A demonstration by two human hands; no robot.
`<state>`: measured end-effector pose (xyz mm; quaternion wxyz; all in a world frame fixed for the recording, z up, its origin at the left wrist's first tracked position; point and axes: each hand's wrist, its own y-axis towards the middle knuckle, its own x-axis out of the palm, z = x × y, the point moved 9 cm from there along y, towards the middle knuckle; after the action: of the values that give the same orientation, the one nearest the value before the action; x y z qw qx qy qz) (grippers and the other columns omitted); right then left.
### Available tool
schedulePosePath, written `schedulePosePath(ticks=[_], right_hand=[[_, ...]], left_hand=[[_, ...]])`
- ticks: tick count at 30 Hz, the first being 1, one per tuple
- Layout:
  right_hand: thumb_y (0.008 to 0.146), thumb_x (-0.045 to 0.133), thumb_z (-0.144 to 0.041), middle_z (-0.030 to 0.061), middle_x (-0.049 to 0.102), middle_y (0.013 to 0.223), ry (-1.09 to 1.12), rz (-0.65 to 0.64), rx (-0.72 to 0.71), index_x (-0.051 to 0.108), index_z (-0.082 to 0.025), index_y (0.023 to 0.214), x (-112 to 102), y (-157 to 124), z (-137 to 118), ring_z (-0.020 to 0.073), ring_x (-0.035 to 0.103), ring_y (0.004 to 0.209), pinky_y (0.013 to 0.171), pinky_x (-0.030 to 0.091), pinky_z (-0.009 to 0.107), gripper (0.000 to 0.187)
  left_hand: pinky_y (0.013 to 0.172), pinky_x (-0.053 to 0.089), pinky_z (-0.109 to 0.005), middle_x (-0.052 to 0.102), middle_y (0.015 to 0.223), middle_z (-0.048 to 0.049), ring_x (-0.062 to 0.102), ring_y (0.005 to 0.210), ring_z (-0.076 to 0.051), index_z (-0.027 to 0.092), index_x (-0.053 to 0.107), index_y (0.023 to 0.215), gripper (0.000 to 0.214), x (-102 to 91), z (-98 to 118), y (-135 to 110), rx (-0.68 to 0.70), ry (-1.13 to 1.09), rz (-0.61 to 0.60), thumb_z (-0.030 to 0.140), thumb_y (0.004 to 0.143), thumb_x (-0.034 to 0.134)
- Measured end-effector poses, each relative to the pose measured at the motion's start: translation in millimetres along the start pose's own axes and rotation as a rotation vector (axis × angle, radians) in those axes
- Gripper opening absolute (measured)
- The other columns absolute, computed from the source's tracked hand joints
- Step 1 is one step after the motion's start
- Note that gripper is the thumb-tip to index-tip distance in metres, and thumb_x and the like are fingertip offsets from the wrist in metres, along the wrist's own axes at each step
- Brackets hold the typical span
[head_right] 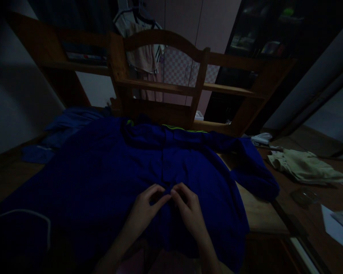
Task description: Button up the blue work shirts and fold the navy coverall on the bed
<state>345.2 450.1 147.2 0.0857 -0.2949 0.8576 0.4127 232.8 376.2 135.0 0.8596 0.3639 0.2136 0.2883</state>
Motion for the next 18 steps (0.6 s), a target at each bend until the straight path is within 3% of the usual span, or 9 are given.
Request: schedulePosePath(ticks=[5,14,18], right_hand=[[0.090,0.052,-0.042,-0.0016,0.050,0.071,0.014,0.002,0.011,0.056,-0.018,0.083,0.1,0.1,1.1,0.0117,0.047,0.064,0.057,0.036,0.021,0.025],[0.091,0.050,-0.043,-0.0014,0.048,0.070,0.031,-0.005,0.010,0.056,-0.018,0.084,-0.4,0.9,2.4,0.0118,0.045,0.064,0.057,0.037,0.021,0.026],[0.090,0.051,-0.043,-0.0019,0.048,0.070,0.069,-0.024,0.038,0.055,-0.019,0.084,1.7,1.8,6.1,0.0114,0.045,0.063,0.056,0.036,0.021,0.025]], left_hand=[[0.066,0.041,-0.023,0.064,0.077,0.0007,0.057,0.071,-0.015,0.021,0.064,0.082,0.019,4.1,-2.8,-2.2,-0.029,0.000,-0.034,0.038,0.085,0.056],[0.083,0.043,-0.026,0.068,0.100,-0.0032,0.061,0.094,-0.020,0.024,0.066,0.096,0.020,2.7,-6.4,-3.8,0.000,0.016,-0.009,0.032,0.087,0.051],[0.074,0.043,-0.024,0.068,0.092,-0.0016,0.062,0.085,-0.018,0.024,0.064,0.095,0.018,3.5,-8.4,-4.0,-0.029,0.066,-0.023,0.031,0.087,0.050]])
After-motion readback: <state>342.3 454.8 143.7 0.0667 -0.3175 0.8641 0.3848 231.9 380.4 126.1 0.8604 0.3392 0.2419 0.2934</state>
